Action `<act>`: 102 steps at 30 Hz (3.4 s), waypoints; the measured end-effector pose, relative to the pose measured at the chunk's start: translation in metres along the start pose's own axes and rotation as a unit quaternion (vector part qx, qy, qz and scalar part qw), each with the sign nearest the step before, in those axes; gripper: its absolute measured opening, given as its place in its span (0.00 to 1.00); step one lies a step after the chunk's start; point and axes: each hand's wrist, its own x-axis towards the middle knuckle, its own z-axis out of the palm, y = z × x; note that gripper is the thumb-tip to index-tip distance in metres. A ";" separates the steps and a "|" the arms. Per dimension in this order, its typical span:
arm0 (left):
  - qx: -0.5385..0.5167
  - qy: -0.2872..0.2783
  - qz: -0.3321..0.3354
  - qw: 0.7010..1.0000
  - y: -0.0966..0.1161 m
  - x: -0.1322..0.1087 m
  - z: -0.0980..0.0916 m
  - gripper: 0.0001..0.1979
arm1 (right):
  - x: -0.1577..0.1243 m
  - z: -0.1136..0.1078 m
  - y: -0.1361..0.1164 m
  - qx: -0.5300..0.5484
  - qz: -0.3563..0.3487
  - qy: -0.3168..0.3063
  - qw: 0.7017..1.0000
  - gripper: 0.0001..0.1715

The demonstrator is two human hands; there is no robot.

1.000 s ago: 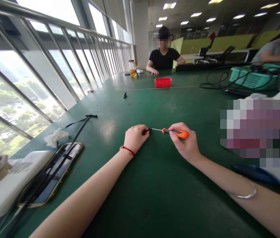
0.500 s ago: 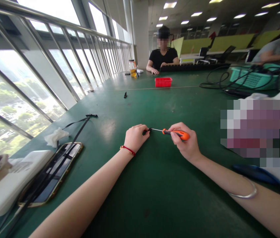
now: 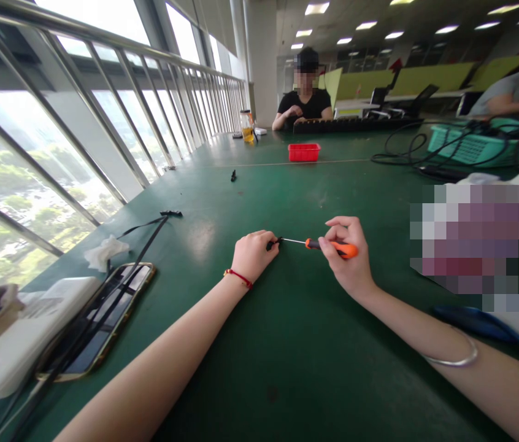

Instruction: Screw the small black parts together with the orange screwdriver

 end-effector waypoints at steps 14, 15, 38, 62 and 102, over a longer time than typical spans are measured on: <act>0.007 0.001 -0.001 1.000 0.000 0.000 0.000 0.08 | -0.002 0.001 -0.006 0.007 0.026 -0.035 0.999 0.09; 0.008 0.001 -0.002 1.000 0.000 0.000 0.000 0.08 | -0.002 0.001 -0.006 0.000 0.028 -0.039 0.999 0.08; -0.021 -0.003 -0.027 0.999 0.001 0.000 -0.002 0.09 | -0.003 -0.001 -0.008 -0.019 -0.001 -0.108 0.994 0.04; -0.143 0.092 0.113 0.979 0.018 -0.012 0.000 0.07 | 0.002 0.003 0.014 -0.099 0.011 -0.173 0.980 0.07; -0.004 0.124 -0.315 0.941 -0.116 -0.014 -0.050 0.15 | 0.007 -0.001 0.015 -0.090 0.077 -0.186 0.975 0.06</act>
